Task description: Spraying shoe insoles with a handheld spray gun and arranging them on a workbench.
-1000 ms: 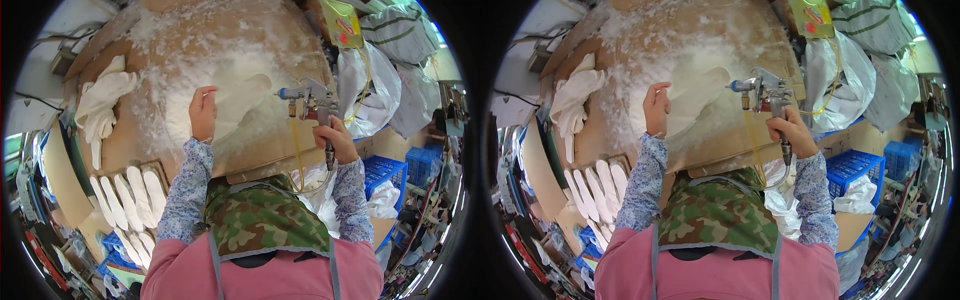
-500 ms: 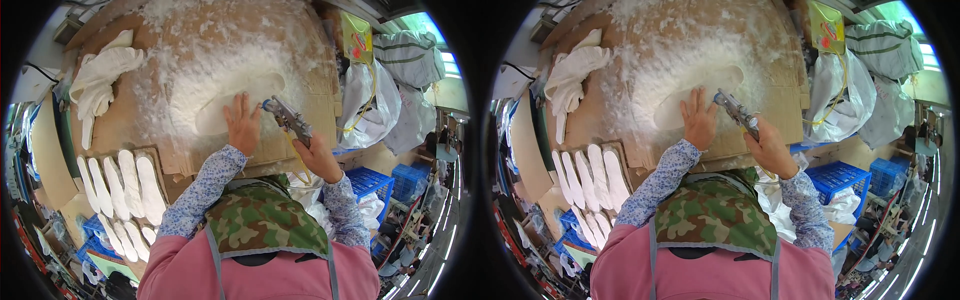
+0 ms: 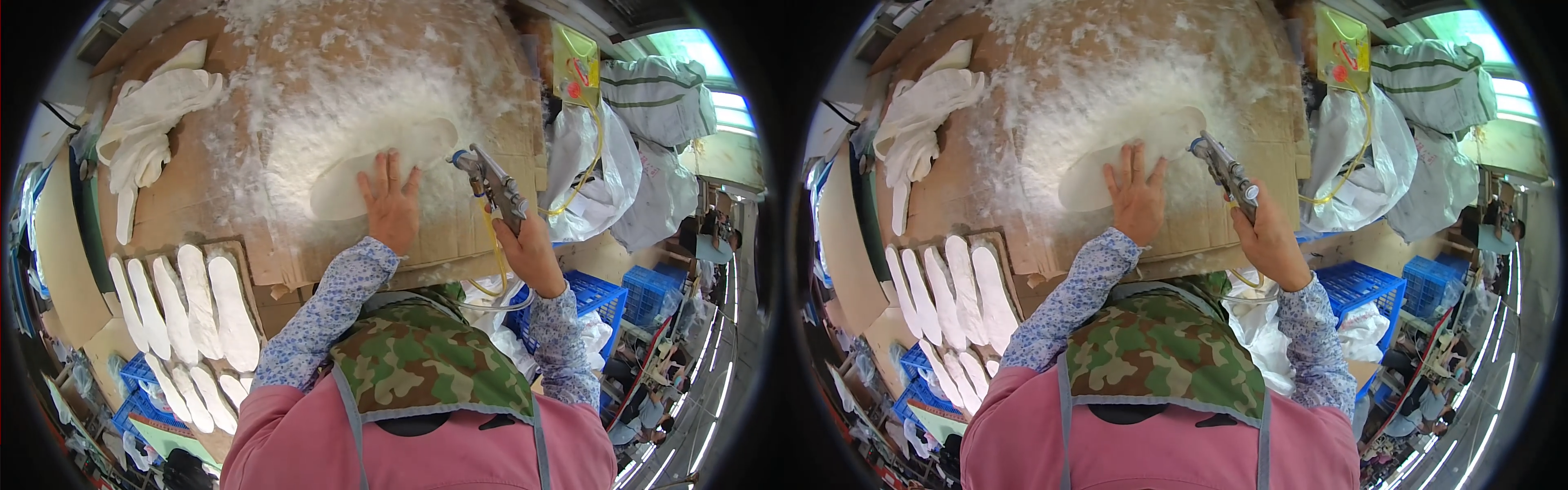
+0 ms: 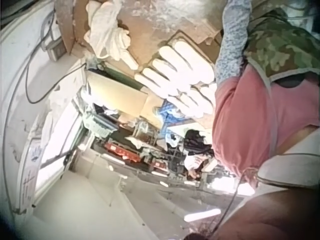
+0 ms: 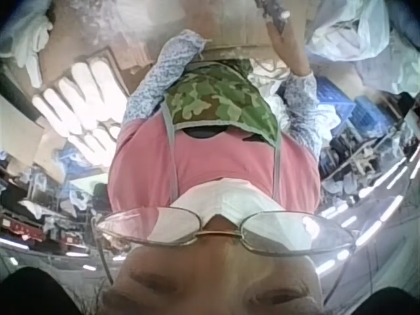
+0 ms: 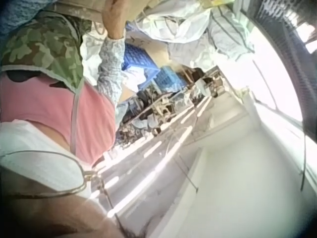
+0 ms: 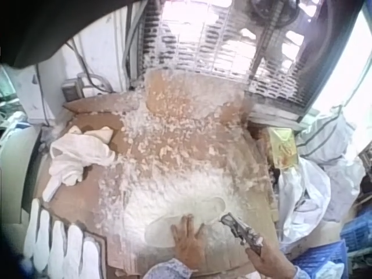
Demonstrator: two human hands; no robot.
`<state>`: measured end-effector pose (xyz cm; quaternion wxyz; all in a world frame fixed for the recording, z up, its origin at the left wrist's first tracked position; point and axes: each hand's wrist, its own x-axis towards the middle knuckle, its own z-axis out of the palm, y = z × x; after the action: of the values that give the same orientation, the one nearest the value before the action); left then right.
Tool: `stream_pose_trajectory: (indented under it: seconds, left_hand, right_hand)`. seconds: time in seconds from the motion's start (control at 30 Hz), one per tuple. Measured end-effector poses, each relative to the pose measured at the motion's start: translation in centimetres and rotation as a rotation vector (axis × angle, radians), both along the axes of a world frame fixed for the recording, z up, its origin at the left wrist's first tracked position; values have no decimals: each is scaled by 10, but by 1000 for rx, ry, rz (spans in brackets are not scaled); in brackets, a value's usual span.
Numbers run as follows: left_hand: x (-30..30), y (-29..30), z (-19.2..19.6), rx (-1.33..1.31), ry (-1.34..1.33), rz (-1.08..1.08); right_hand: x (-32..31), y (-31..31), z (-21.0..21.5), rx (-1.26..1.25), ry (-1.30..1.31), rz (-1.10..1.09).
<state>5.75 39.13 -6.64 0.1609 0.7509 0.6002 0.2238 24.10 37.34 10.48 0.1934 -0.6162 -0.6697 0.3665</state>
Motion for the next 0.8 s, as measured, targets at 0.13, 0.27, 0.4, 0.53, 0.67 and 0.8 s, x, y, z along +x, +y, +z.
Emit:
stream_pose_trajectory:
  seconds: [0.13,0.27,0.4,0.53,0.67,0.8]
  left_hand:
    - [0,0,-1,2,-4,-4]
    - [0,0,-1,-2,-13,-5]
    - [0,0,0,-1,-5,-1]
    - [1,0,3,7,-18,10]
    - [1,0,6,-2,-78,8]
    - [1,0,3,1,-78,7]
  right_hand:
    - [8,3,-1,29,-45,-10]
    - [11,4,-3,86,-37,-59]
    - [12,4,-3,54,-52,-68]
    - [11,0,-2,70,-86,-48]
    - [7,-4,-2,58,-85,-47]
    - [7,-6,-1,52,-59,-72]
